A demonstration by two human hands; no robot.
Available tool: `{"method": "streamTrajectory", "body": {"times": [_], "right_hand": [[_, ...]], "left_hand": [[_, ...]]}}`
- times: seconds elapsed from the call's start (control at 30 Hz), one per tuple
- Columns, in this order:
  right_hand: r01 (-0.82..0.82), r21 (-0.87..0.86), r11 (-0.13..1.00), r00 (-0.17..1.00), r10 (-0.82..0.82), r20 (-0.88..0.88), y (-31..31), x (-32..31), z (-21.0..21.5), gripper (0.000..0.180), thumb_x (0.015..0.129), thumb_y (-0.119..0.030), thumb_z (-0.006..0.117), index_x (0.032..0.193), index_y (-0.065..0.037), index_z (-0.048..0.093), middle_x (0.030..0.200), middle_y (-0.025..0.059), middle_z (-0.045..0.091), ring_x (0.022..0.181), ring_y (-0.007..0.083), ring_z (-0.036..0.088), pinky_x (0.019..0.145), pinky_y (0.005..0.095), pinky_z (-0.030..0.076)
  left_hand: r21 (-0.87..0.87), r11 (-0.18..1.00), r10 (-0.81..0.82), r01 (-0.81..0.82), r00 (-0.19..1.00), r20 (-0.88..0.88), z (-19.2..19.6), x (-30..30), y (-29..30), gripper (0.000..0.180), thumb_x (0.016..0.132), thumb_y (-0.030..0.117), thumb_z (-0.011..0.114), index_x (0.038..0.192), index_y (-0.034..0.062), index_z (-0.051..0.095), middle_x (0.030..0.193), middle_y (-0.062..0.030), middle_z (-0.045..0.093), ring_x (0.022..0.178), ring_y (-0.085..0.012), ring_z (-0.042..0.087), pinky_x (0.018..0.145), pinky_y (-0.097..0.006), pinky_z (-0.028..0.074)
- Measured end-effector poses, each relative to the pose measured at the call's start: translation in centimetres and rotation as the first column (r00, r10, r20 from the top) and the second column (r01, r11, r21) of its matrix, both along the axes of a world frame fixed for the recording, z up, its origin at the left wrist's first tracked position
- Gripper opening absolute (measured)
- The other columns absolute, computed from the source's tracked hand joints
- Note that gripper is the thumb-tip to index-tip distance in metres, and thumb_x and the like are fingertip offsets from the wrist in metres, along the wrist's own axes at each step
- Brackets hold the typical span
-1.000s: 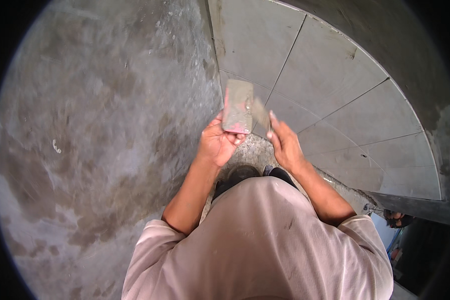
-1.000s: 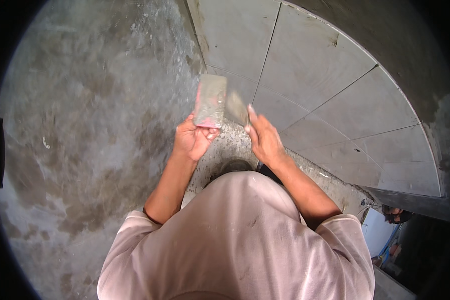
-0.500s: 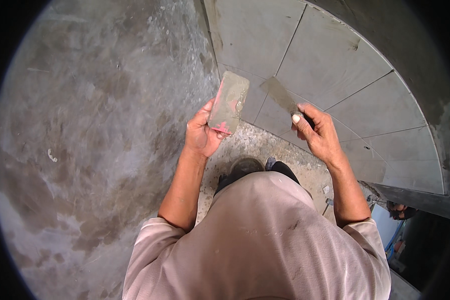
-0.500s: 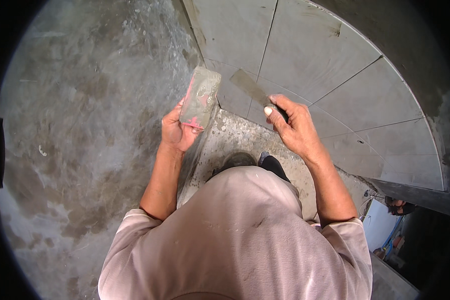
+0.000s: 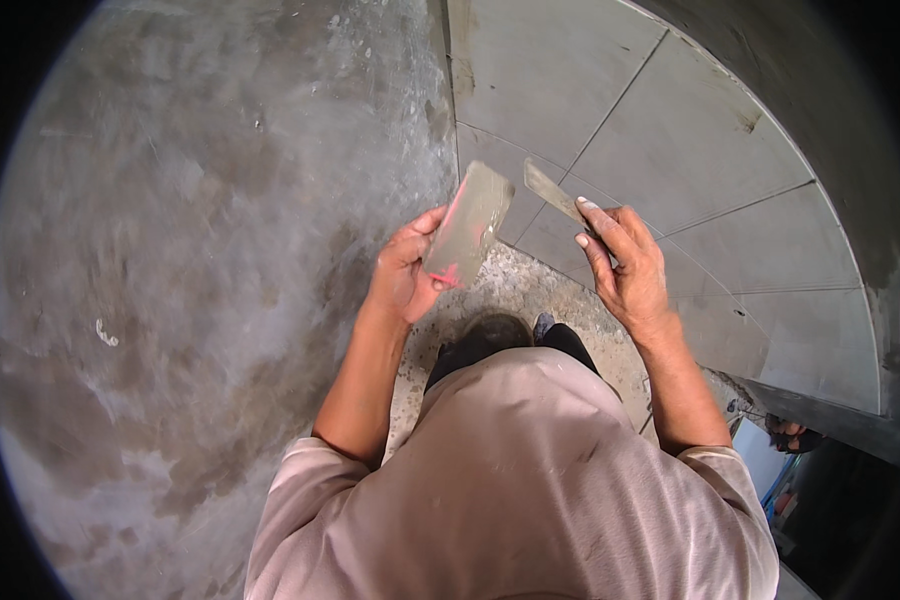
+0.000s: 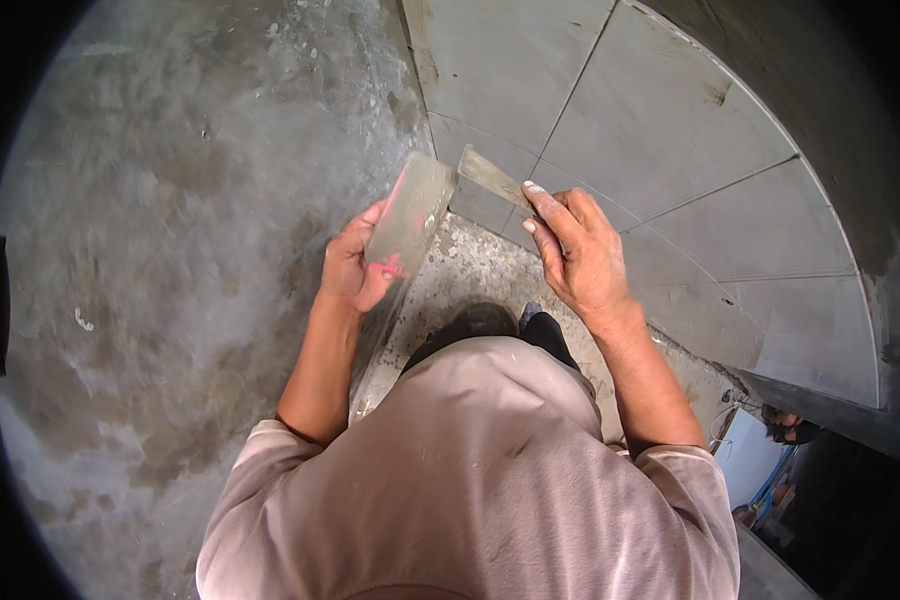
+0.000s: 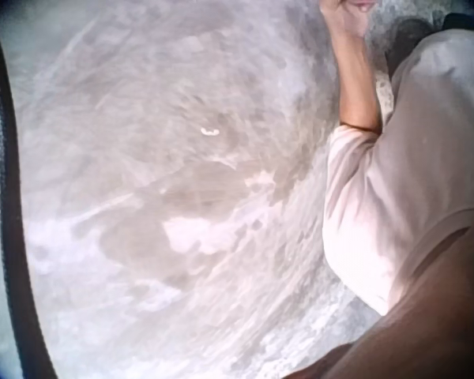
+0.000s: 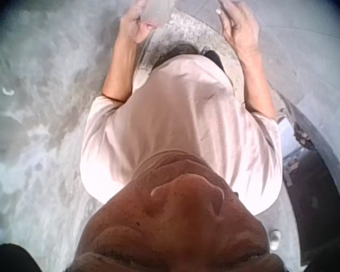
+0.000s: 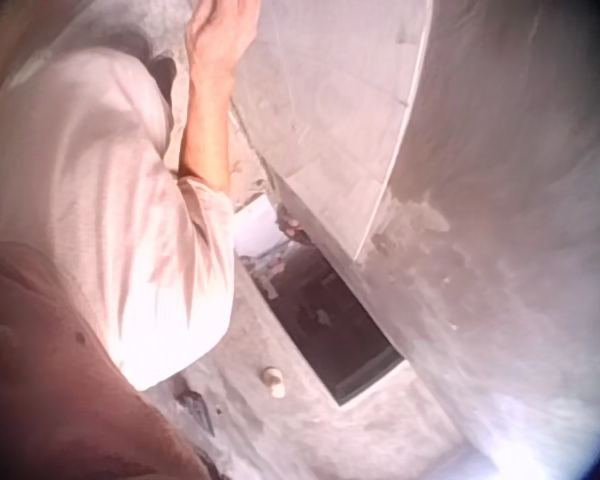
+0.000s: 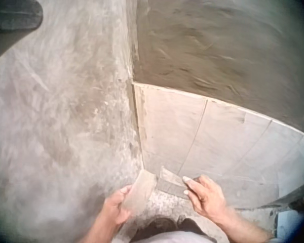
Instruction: The person smooths plaster onto the upper wall using a hand float, then scrapes excess plaster along the tile edges and corner seams with a putty knife.
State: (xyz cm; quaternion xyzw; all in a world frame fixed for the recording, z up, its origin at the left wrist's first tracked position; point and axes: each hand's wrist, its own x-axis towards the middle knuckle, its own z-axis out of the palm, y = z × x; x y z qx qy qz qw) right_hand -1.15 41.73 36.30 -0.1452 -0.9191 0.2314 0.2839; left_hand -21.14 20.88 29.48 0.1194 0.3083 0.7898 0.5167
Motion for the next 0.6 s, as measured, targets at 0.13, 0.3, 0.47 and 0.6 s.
{"method": "streamTrajectory", "body": {"times": [0.13,0.3,0.47,0.6], "right_hand": [[0.001,-0.077,0.997,0.992,-0.01,-0.127,-0.1,-3.2,-2.4,0.035,0.089,-0.003,0.076,0.124,-0.01,0.073,0.093,0.0109,0.058,0.08,0.0255,0.06,0.07,0.0362,0.051],[0.069,0.107,0.992,0.966,-0.04,-0.255,2.3,-9.6,-5.5,0.035,0.089,0.0,0.075,0.123,-0.007,0.072,0.094,0.0119,0.059,0.082,0.0246,0.06,0.072,0.0352,0.052],[0.124,0.2,0.972,0.972,-0.079,-0.221,5.0,-16.4,-6.7,0.025,0.094,-0.01,0.072,0.119,-0.007,0.072,0.088,0.0109,0.06,0.083,0.0286,0.06,0.074,0.0399,0.05],[0.196,0.263,0.945,0.977,-0.165,-0.135,5.9,-19.5,-6.0,0.02,0.093,-0.014,0.07,0.112,-0.008,0.072,0.089,0.0091,0.062,0.088,0.0307,0.063,0.078,0.0417,0.052]], "left_hand": [[-0.269,0.961,0.039,-0.057,0.997,-0.073,0.8,-0.5,-3.2,0.064,0.081,0.003,0.047,0.144,-0.011,0.049,0.119,-0.0152,0.07,0.066,-0.0095,0.059,0.05,-0.022,0.041],[-0.472,0.877,-0.221,0.088,0.946,-0.235,1.9,-2.2,-8.4,0.056,0.08,0.002,0.059,0.135,-0.0072,0.061,0.1,-0.0075,0.074,0.065,-0.0069,0.061,0.057,-0.022,0.048],[-0.496,0.864,-0.261,0.089,0.921,-0.291,1.6,-2.9,-11.1,0.052,0.083,-0.001,0.057,0.135,0.0015,0.067,0.097,-0.0011,0.071,0.061,-0.0019,0.051,0.054,-0.021,0.039],[-0.557,0.817,-0.366,0.151,0.881,-0.298,3.0,-3.3,-11.0,0.05,0.086,-0.004,0.054,0.135,0.0013,0.066,0.097,-0.0018,0.071,0.068,-0.0047,0.055,0.062,-0.023,0.046]]}}
